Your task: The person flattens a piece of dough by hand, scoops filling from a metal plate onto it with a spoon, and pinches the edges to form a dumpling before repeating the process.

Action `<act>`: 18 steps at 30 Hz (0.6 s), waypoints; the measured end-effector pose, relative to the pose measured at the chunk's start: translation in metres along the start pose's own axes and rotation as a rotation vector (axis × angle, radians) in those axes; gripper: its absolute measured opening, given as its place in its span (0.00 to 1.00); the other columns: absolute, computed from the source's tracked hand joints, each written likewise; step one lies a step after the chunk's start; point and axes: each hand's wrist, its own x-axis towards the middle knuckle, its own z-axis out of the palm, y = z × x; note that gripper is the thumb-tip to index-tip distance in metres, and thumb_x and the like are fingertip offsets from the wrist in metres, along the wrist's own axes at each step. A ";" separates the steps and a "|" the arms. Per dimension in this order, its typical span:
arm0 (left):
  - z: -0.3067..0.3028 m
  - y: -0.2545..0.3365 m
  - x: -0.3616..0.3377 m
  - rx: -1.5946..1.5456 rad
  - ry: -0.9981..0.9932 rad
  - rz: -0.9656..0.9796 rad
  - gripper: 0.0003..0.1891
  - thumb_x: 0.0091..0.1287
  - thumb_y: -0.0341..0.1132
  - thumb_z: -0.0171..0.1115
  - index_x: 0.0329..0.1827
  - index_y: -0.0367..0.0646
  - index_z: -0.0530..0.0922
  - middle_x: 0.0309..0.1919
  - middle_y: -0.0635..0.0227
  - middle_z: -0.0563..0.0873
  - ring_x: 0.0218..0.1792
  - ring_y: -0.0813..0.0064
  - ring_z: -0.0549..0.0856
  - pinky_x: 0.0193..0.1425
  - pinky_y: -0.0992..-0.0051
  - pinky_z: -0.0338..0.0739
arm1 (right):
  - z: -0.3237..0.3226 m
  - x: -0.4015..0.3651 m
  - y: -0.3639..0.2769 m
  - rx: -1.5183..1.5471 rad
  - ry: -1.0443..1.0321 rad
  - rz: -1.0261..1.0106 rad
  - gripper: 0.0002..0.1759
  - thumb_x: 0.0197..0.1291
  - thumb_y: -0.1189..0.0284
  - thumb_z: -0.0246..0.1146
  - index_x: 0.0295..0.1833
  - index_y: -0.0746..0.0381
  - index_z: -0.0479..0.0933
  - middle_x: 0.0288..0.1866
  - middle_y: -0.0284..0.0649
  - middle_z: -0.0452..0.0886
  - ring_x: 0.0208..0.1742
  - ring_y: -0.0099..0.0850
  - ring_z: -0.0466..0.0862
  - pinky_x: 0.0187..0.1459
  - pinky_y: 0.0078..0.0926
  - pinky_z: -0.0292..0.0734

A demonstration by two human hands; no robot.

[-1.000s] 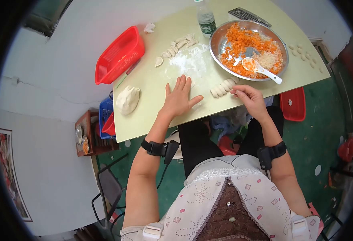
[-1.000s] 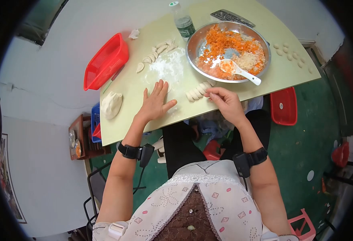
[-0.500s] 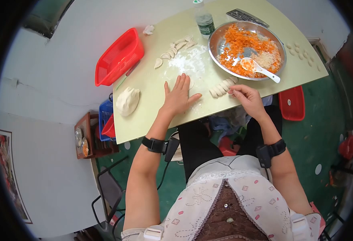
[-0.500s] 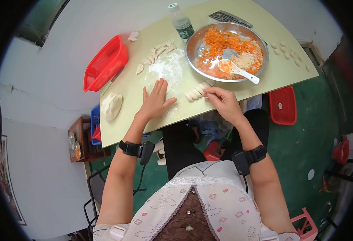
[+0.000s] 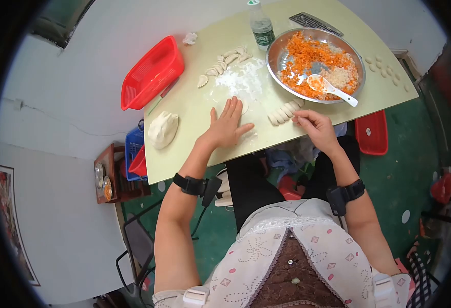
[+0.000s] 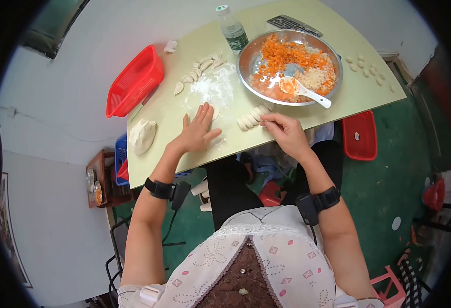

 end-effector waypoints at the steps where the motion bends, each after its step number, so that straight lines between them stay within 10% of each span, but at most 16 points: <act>1: -0.011 -0.002 0.002 -0.094 -0.049 -0.012 0.35 0.68 0.55 0.40 0.71 0.40 0.48 0.71 0.55 0.49 0.72 0.60 0.48 0.68 0.48 0.42 | -0.001 0.001 0.000 0.004 0.003 0.002 0.11 0.61 0.77 0.54 0.47 0.69 0.76 0.38 0.39 0.82 0.41 0.23 0.80 0.44 0.18 0.74; 8: -0.029 -0.014 0.033 -0.189 0.223 0.131 0.15 0.63 0.34 0.52 0.49 0.37 0.76 0.46 0.53 0.80 0.49 0.61 0.78 0.53 0.72 0.71 | -0.001 0.000 0.001 0.005 -0.009 0.000 0.11 0.61 0.77 0.54 0.46 0.69 0.76 0.37 0.39 0.82 0.41 0.23 0.81 0.44 0.18 0.74; 18: -0.021 -0.021 0.051 -0.417 0.176 -0.236 0.09 0.52 0.34 0.63 0.30 0.37 0.77 0.26 0.62 0.80 0.29 0.71 0.79 0.34 0.73 0.73 | -0.002 -0.001 -0.001 -0.012 0.002 -0.013 0.11 0.61 0.77 0.55 0.46 0.68 0.77 0.37 0.40 0.83 0.40 0.22 0.81 0.42 0.18 0.74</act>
